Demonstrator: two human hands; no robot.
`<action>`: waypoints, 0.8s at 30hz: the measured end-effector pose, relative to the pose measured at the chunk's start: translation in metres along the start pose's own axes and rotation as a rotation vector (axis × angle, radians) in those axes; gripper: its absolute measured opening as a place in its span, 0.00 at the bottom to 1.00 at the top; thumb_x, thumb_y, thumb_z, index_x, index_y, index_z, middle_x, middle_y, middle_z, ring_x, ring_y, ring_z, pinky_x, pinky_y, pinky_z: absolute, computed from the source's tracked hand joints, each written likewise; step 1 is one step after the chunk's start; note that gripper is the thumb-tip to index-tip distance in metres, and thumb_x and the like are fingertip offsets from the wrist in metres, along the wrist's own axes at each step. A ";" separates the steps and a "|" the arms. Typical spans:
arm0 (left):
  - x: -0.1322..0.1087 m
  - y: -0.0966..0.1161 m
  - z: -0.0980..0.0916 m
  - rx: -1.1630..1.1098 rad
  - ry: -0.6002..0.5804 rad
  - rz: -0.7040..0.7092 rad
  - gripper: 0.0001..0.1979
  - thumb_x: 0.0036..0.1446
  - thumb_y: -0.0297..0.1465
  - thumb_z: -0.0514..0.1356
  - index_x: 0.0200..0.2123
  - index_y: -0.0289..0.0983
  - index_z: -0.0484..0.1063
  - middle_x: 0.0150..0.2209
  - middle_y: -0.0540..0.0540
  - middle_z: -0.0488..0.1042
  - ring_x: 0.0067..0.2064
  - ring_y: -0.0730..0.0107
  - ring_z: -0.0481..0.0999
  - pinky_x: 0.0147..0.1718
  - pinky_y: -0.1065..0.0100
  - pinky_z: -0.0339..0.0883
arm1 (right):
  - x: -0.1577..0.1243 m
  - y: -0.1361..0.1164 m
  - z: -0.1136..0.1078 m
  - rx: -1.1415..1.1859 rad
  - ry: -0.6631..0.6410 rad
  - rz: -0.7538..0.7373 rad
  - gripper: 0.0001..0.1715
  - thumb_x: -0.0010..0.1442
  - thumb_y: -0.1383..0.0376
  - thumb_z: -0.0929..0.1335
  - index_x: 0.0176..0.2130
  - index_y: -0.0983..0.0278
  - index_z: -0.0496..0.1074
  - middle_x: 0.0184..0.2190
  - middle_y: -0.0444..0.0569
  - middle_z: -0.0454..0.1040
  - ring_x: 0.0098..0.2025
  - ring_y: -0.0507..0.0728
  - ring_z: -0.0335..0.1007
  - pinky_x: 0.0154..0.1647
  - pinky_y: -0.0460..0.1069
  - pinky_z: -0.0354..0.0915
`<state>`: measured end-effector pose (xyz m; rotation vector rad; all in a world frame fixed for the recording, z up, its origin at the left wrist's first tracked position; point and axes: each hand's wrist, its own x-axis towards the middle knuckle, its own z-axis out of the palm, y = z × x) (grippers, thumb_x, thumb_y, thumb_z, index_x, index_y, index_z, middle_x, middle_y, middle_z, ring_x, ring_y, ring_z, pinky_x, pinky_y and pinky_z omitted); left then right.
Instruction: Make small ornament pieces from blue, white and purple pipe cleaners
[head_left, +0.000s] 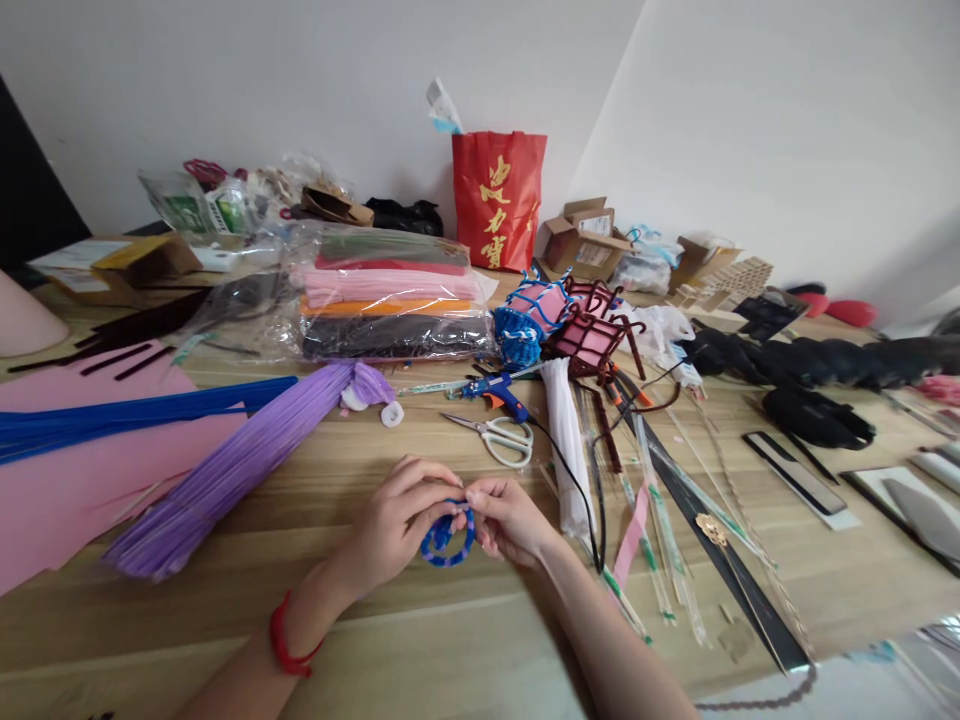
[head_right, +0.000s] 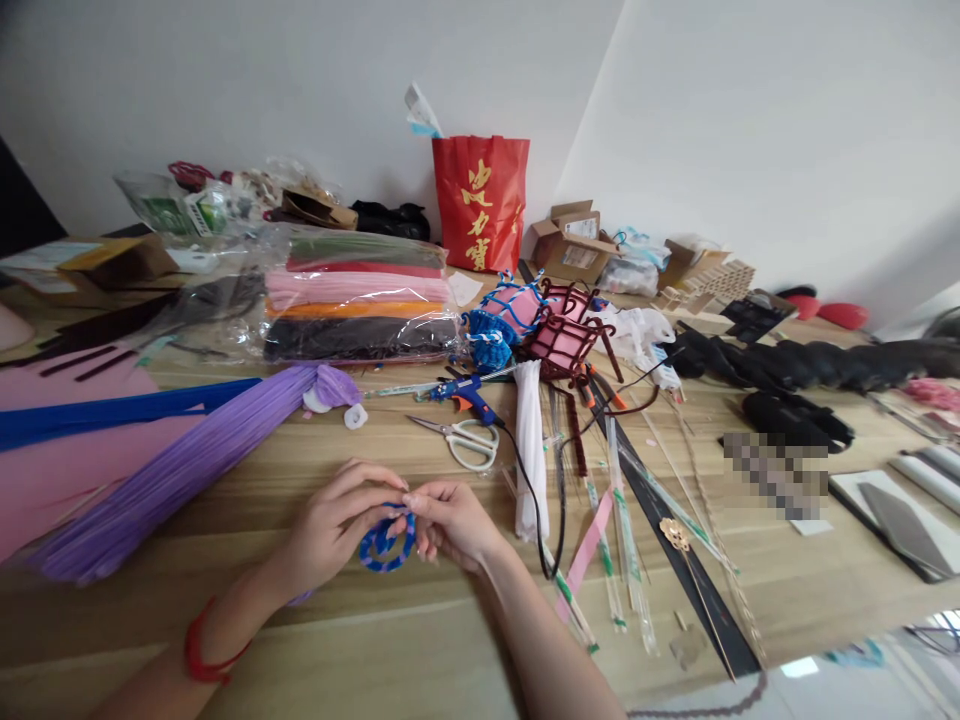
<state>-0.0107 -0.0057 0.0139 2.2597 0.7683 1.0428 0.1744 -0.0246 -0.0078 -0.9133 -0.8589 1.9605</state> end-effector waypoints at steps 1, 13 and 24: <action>0.000 -0.001 0.000 0.008 0.014 -0.003 0.10 0.59 0.26 0.53 0.40 0.41 0.73 0.40 0.45 0.73 0.43 0.66 0.70 0.44 0.63 0.64 | 0.000 -0.001 0.000 0.016 -0.020 0.016 0.18 0.50 0.56 0.72 0.28 0.71 0.74 0.15 0.44 0.72 0.11 0.45 0.62 0.09 0.37 0.57; 0.003 0.000 0.002 0.067 0.106 -0.125 0.09 0.60 0.29 0.51 0.31 0.38 0.69 0.30 0.46 0.71 0.35 0.67 0.70 0.37 0.66 0.65 | -0.004 -0.006 0.005 -0.002 0.012 0.035 0.13 0.44 0.64 0.76 0.30 0.70 0.77 0.23 0.49 0.77 0.16 0.46 0.66 0.16 0.40 0.65; 0.001 -0.004 0.006 0.092 0.032 -0.211 0.11 0.62 0.29 0.49 0.28 0.38 0.65 0.29 0.48 0.68 0.35 0.67 0.66 0.35 0.65 0.61 | -0.003 -0.003 0.010 -0.293 0.088 -0.169 0.11 0.45 0.61 0.74 0.28 0.67 0.79 0.24 0.49 0.77 0.19 0.48 0.65 0.20 0.43 0.63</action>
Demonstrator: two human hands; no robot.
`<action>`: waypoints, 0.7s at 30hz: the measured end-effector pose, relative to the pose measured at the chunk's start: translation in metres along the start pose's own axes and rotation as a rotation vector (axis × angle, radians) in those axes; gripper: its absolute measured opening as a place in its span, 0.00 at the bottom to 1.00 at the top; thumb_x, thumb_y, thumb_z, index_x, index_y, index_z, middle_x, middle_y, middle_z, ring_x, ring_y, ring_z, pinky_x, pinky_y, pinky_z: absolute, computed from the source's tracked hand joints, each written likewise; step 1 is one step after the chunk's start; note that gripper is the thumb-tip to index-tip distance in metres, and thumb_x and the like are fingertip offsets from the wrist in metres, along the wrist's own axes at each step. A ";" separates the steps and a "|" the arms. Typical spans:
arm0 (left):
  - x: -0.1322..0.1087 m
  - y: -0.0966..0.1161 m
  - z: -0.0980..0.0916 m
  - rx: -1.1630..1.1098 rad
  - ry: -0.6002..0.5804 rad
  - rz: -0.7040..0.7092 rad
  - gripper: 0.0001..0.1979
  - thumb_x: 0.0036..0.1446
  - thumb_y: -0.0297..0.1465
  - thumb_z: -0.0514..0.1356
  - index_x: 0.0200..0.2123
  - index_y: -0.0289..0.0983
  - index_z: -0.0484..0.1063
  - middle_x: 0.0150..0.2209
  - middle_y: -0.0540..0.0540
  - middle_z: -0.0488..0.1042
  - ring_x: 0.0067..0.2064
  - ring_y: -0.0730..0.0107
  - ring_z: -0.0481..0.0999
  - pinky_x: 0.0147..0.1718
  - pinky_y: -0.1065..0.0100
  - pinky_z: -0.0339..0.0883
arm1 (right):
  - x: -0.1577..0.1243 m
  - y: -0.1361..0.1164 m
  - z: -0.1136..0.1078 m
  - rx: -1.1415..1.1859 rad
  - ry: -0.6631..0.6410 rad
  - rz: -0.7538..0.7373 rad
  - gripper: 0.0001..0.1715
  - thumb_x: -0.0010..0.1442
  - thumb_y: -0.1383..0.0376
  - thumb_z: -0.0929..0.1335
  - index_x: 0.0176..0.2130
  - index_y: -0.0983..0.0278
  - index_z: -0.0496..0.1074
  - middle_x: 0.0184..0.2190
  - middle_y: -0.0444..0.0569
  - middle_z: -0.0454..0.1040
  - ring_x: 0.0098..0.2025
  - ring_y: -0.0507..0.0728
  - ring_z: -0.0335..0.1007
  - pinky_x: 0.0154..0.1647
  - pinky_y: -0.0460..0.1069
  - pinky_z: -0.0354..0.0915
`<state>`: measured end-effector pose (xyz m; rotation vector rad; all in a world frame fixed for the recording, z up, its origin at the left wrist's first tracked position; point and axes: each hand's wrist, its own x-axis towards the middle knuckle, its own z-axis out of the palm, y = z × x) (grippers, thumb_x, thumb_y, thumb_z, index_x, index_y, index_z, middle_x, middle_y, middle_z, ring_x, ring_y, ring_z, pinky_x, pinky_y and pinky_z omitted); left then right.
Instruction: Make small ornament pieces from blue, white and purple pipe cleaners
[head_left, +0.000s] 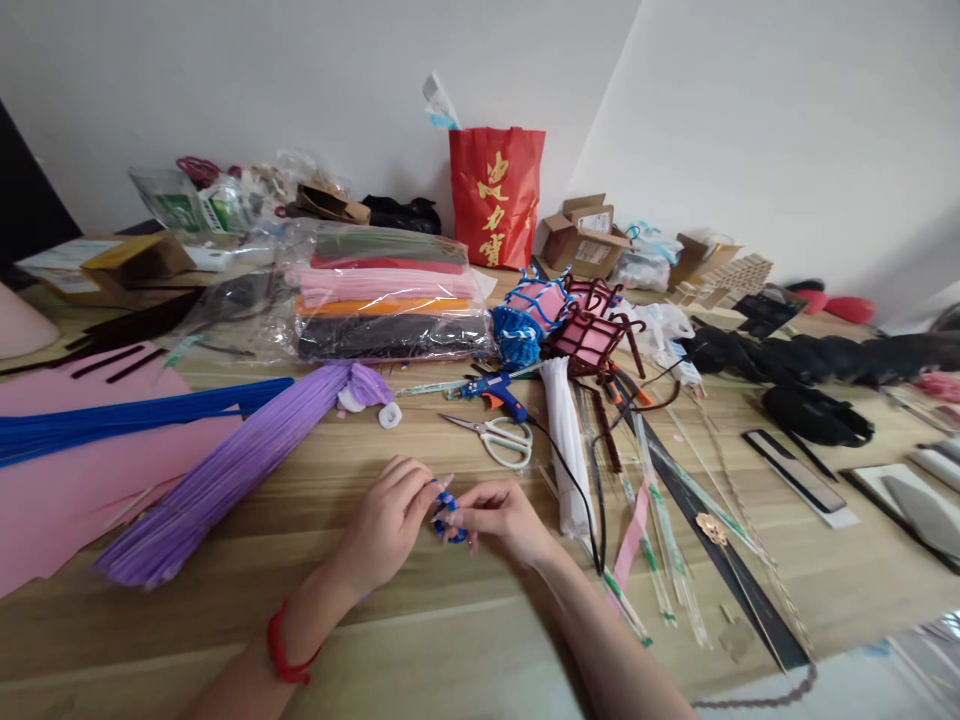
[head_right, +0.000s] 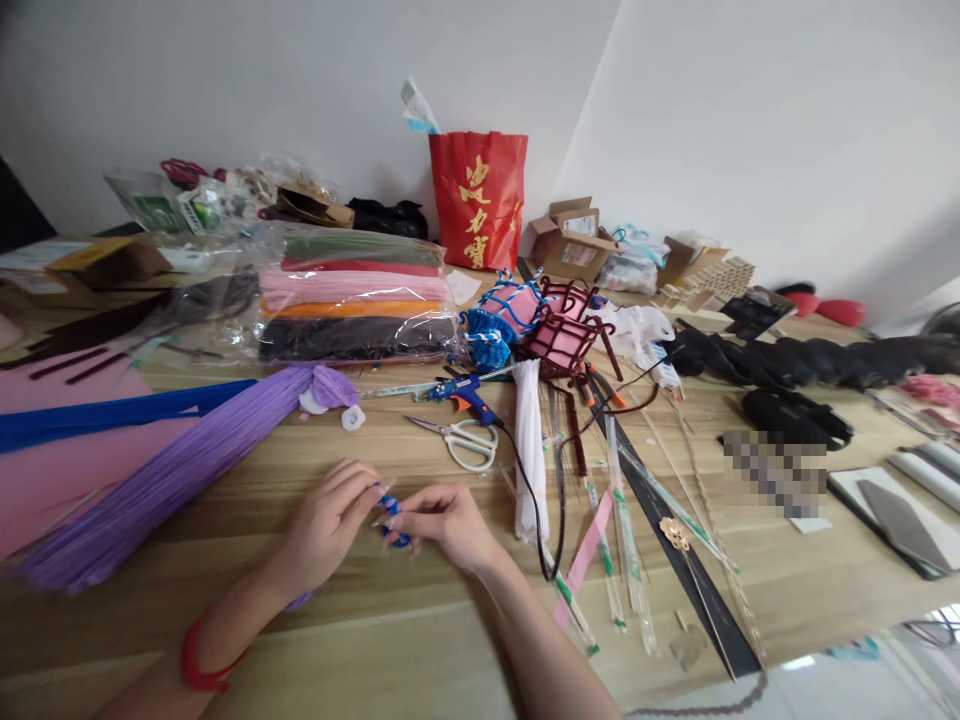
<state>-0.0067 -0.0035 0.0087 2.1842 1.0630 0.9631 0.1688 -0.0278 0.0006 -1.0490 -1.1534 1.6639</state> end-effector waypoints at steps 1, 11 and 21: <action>0.000 0.000 0.000 -0.001 -0.014 -0.013 0.11 0.62 0.30 0.48 0.28 0.38 0.65 0.29 0.48 0.67 0.35 0.67 0.65 0.35 0.66 0.61 | 0.000 0.000 0.000 -0.042 0.009 -0.019 0.11 0.45 0.60 0.74 0.28 0.66 0.79 0.23 0.48 0.77 0.19 0.49 0.65 0.21 0.44 0.62; 0.002 0.002 0.000 -0.065 -0.064 -0.127 0.14 0.63 0.33 0.47 0.26 0.38 0.63 0.28 0.49 0.66 0.33 0.69 0.67 0.34 0.68 0.62 | -0.004 0.001 0.004 -0.717 0.133 -0.484 0.09 0.55 0.63 0.68 0.32 0.63 0.78 0.25 0.50 0.75 0.26 0.55 0.67 0.28 0.48 0.63; 0.004 -0.006 -0.001 -0.067 0.003 -0.215 0.16 0.61 0.37 0.50 0.24 0.37 0.66 0.26 0.50 0.68 0.31 0.69 0.70 0.34 0.69 0.63 | -0.005 0.005 0.000 -1.032 0.170 -0.643 0.16 0.61 0.66 0.62 0.46 0.63 0.73 0.32 0.54 0.76 0.32 0.57 0.68 0.33 0.51 0.64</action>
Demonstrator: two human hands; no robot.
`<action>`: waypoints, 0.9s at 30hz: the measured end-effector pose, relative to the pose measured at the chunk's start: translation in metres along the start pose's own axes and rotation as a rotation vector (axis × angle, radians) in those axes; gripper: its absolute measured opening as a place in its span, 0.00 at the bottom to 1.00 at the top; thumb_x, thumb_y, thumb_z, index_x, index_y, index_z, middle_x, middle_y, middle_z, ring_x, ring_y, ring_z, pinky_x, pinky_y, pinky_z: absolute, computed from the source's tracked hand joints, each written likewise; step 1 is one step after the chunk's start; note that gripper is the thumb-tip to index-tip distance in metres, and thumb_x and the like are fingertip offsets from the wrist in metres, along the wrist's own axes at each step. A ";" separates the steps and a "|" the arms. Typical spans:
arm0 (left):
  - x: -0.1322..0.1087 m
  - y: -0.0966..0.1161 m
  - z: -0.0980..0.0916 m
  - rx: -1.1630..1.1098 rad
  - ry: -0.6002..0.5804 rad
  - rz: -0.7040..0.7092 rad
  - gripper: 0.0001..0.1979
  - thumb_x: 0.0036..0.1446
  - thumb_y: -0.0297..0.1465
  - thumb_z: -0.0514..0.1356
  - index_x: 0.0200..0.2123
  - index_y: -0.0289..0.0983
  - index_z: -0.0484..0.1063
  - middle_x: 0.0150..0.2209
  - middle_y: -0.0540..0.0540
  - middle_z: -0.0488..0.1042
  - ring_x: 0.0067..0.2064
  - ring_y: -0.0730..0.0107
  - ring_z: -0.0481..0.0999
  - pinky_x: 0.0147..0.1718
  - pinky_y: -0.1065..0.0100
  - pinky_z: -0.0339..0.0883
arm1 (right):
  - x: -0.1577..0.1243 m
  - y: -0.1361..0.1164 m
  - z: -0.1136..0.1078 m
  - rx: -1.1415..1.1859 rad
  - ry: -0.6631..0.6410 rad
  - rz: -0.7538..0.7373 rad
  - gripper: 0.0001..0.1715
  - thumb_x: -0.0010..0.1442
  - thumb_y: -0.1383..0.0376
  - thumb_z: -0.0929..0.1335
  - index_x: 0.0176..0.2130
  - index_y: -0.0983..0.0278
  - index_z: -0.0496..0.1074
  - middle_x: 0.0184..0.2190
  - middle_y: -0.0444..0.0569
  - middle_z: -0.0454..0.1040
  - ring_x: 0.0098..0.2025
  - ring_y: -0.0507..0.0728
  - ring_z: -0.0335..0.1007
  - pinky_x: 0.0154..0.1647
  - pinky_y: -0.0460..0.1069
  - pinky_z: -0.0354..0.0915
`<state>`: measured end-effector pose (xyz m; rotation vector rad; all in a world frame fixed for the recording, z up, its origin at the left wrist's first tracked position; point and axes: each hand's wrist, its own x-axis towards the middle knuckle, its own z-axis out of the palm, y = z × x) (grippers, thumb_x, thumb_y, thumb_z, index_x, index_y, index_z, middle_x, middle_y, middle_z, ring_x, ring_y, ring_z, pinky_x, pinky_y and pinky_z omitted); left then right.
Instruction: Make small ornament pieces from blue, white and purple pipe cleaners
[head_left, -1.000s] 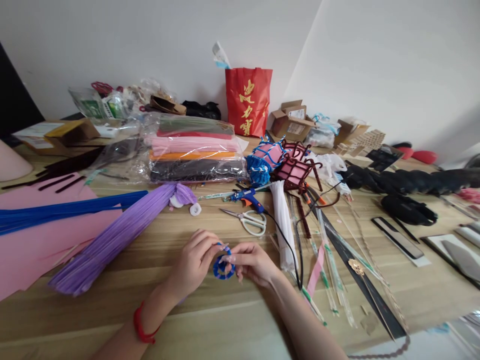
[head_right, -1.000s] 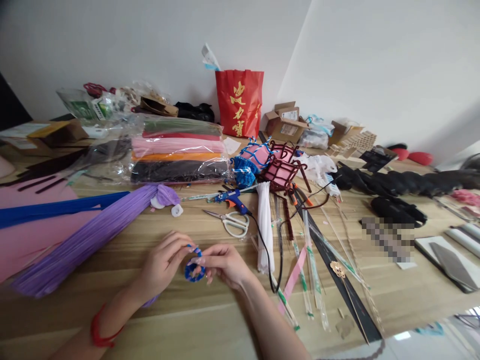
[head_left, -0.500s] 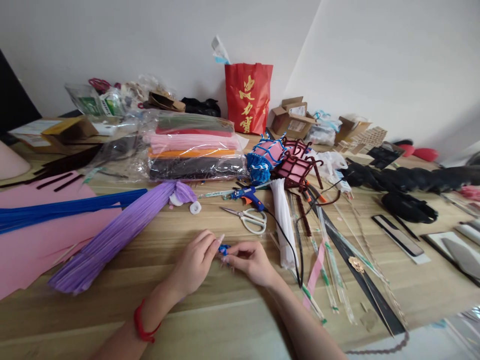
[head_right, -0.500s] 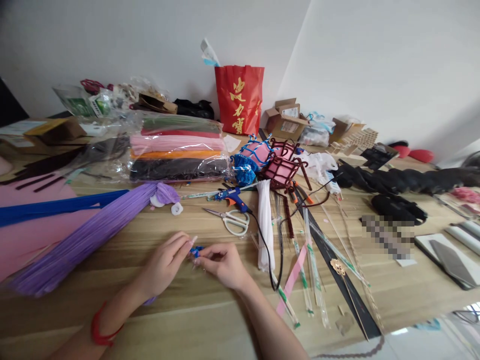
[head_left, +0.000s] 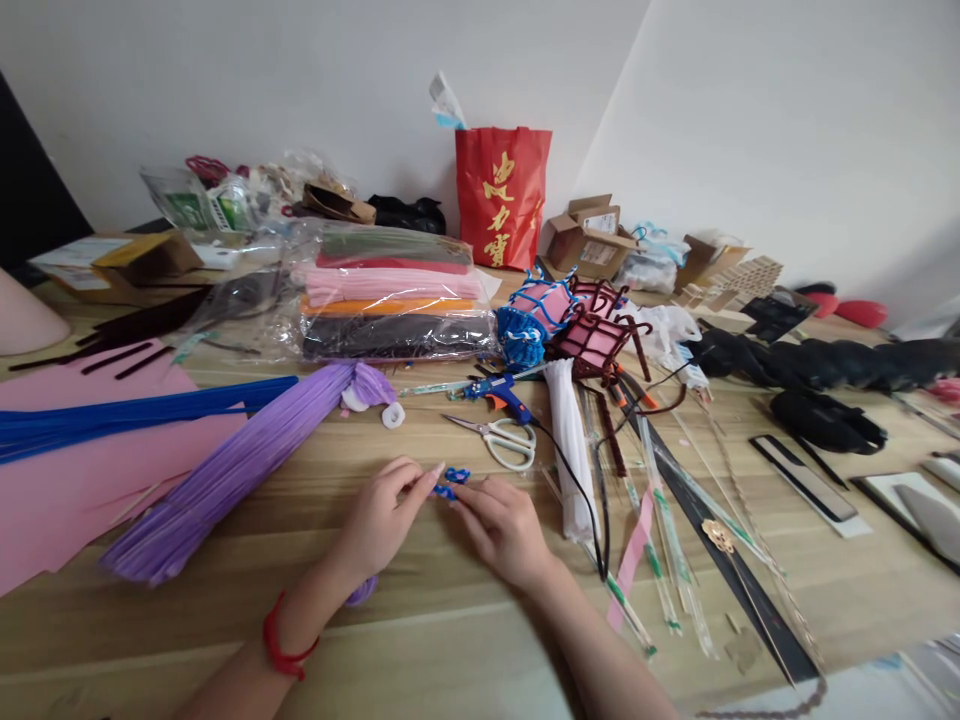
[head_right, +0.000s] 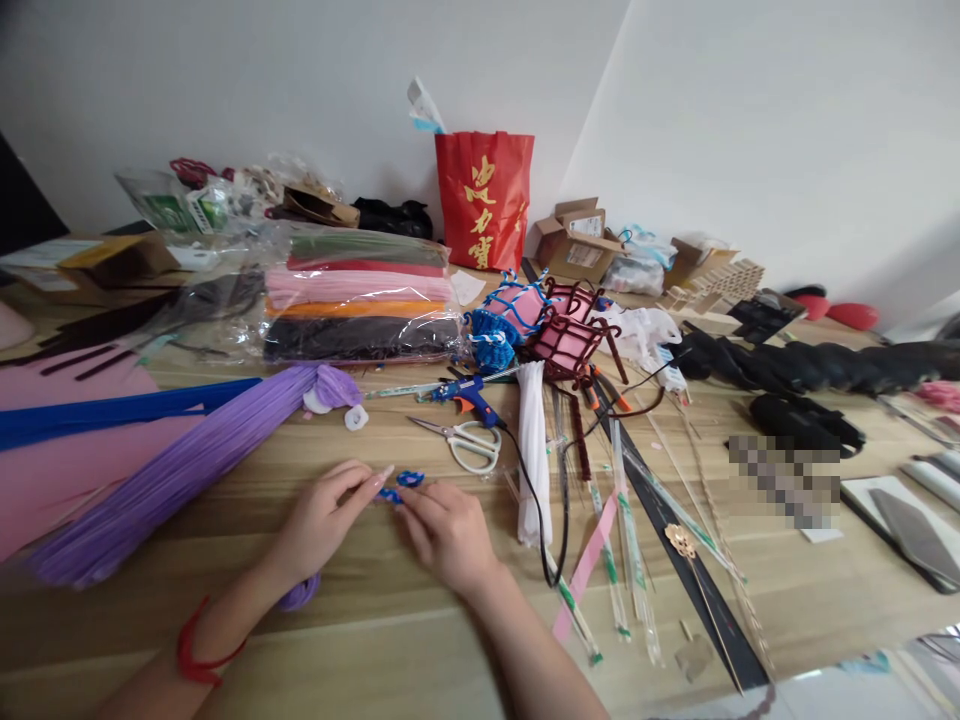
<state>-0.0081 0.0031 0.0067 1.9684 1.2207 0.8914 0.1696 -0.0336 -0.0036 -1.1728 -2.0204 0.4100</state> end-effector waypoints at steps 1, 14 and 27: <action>0.000 0.000 -0.001 0.006 0.007 0.013 0.14 0.61 0.36 0.50 0.26 0.37 0.67 0.28 0.50 0.69 0.33 0.69 0.70 0.35 0.69 0.63 | 0.001 -0.001 0.000 0.073 0.022 0.059 0.15 0.61 0.65 0.63 0.45 0.63 0.74 0.30 0.53 0.76 0.31 0.57 0.68 0.33 0.51 0.64; -0.004 -0.003 -0.009 0.314 0.125 0.507 0.04 0.60 0.27 0.54 0.36 0.37 0.68 0.34 0.46 0.73 0.38 0.66 0.70 0.39 0.63 0.65 | 0.006 -0.002 0.001 1.020 -0.046 0.629 0.15 0.51 0.57 0.71 0.29 0.68 0.75 0.20 0.45 0.73 0.18 0.48 0.61 0.20 0.43 0.57; -0.004 -0.002 0.000 0.170 0.030 0.189 0.11 0.62 0.30 0.48 0.27 0.37 0.64 0.28 0.48 0.68 0.34 0.67 0.67 0.35 0.66 0.60 | 0.004 -0.001 0.000 0.241 0.043 0.117 0.07 0.57 0.65 0.67 0.29 0.64 0.73 0.24 0.48 0.71 0.27 0.53 0.64 0.30 0.48 0.62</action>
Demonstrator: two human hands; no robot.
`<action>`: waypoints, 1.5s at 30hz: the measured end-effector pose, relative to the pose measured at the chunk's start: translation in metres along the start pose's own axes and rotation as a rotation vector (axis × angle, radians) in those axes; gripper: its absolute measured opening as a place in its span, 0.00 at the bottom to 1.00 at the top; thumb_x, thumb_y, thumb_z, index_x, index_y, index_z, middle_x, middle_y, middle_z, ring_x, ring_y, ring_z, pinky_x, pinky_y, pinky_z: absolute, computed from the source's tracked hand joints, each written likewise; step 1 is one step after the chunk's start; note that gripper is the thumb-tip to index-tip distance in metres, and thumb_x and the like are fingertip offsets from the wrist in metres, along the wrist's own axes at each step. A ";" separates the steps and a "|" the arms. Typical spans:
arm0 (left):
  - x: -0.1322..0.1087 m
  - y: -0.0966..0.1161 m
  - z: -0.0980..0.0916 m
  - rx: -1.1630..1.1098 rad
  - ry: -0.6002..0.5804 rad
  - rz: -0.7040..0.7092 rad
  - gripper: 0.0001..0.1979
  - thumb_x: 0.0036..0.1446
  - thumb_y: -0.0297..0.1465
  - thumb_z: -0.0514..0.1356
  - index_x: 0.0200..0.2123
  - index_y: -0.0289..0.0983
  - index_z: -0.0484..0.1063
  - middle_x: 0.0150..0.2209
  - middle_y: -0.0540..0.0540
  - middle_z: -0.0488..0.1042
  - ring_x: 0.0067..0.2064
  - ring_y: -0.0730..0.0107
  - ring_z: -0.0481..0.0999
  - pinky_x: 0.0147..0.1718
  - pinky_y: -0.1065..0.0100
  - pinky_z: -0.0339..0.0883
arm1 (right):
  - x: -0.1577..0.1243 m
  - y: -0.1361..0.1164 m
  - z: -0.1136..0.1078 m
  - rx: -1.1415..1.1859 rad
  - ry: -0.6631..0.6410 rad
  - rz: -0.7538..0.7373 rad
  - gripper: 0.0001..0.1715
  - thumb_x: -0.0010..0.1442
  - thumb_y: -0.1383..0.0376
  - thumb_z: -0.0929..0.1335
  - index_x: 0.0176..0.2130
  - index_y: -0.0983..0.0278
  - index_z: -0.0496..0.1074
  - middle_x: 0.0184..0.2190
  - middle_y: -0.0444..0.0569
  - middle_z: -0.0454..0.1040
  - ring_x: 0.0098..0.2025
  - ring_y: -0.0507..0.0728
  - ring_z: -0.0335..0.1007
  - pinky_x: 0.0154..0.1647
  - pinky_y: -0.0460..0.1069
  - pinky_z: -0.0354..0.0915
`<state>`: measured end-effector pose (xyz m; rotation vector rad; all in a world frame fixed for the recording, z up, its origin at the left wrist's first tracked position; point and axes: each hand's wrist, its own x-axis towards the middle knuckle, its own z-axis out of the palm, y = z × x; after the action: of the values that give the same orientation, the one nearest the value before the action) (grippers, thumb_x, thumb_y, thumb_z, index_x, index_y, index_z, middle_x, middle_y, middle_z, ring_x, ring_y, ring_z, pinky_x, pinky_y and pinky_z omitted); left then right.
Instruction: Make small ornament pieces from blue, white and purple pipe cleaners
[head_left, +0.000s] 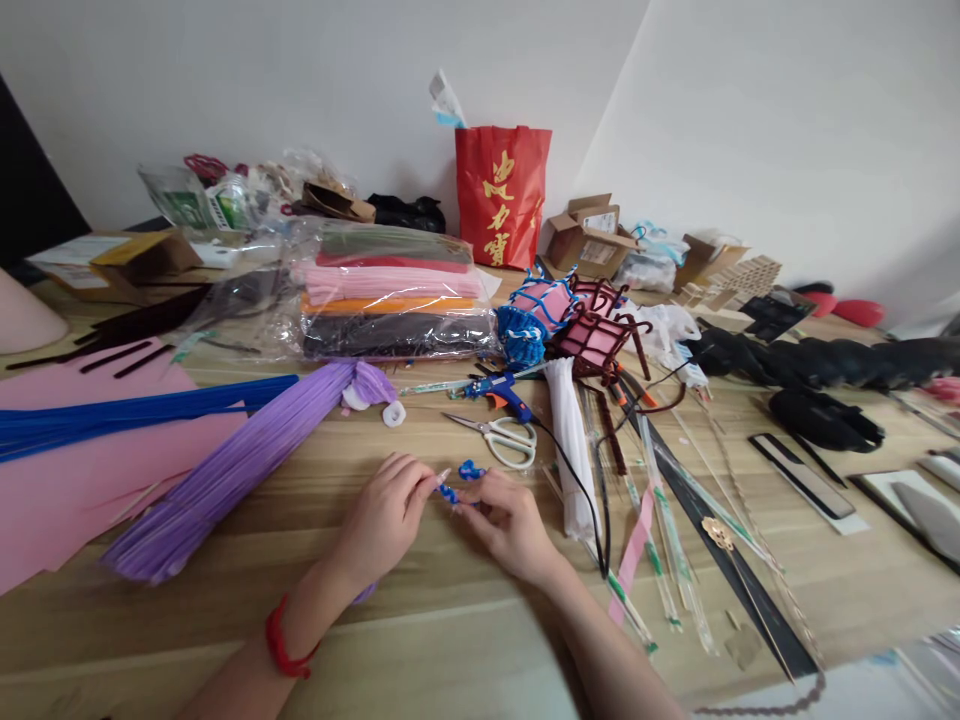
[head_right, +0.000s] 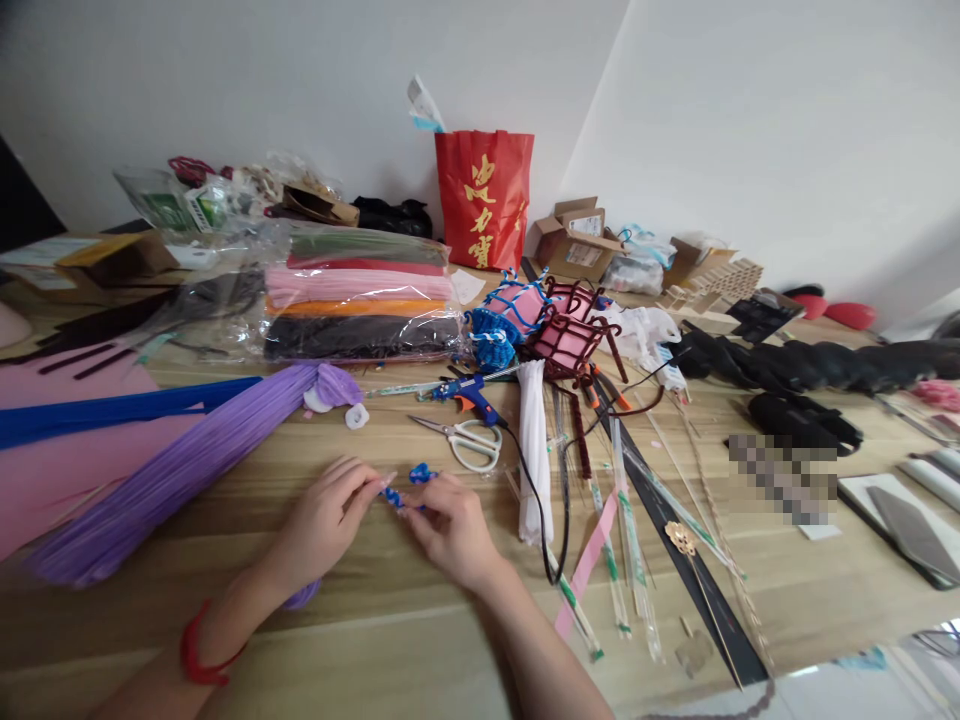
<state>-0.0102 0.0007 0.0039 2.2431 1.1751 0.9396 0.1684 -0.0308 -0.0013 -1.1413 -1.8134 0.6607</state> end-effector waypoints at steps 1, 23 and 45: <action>0.000 0.000 0.001 -0.019 -0.009 -0.044 0.12 0.61 0.32 0.48 0.26 0.37 0.64 0.27 0.49 0.68 0.33 0.67 0.67 0.35 0.67 0.60 | 0.000 0.001 -0.001 -0.091 -0.003 -0.087 0.07 0.58 0.67 0.66 0.31 0.64 0.74 0.25 0.49 0.72 0.29 0.54 0.65 0.32 0.49 0.63; -0.002 -0.002 -0.007 0.054 0.099 0.215 0.06 0.60 0.26 0.52 0.30 0.37 0.65 0.29 0.47 0.69 0.34 0.68 0.67 0.36 0.66 0.61 | 0.002 -0.003 0.002 0.836 -0.085 0.540 0.14 0.49 0.58 0.72 0.28 0.68 0.72 0.22 0.47 0.75 0.18 0.48 0.62 0.19 0.43 0.56; 0.005 0.005 -0.001 -0.584 -0.149 -0.612 0.22 0.52 0.49 0.52 0.20 0.37 0.65 0.17 0.53 0.64 0.21 0.72 0.64 0.21 0.72 0.57 | -0.001 0.001 0.000 -0.112 0.008 -0.068 0.11 0.60 0.65 0.64 0.40 0.64 0.75 0.28 0.50 0.76 0.29 0.53 0.70 0.29 0.46 0.65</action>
<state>-0.0061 0.0025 0.0091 1.3524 1.2128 0.7200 0.1687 -0.0314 -0.0024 -1.1481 -1.8935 0.5196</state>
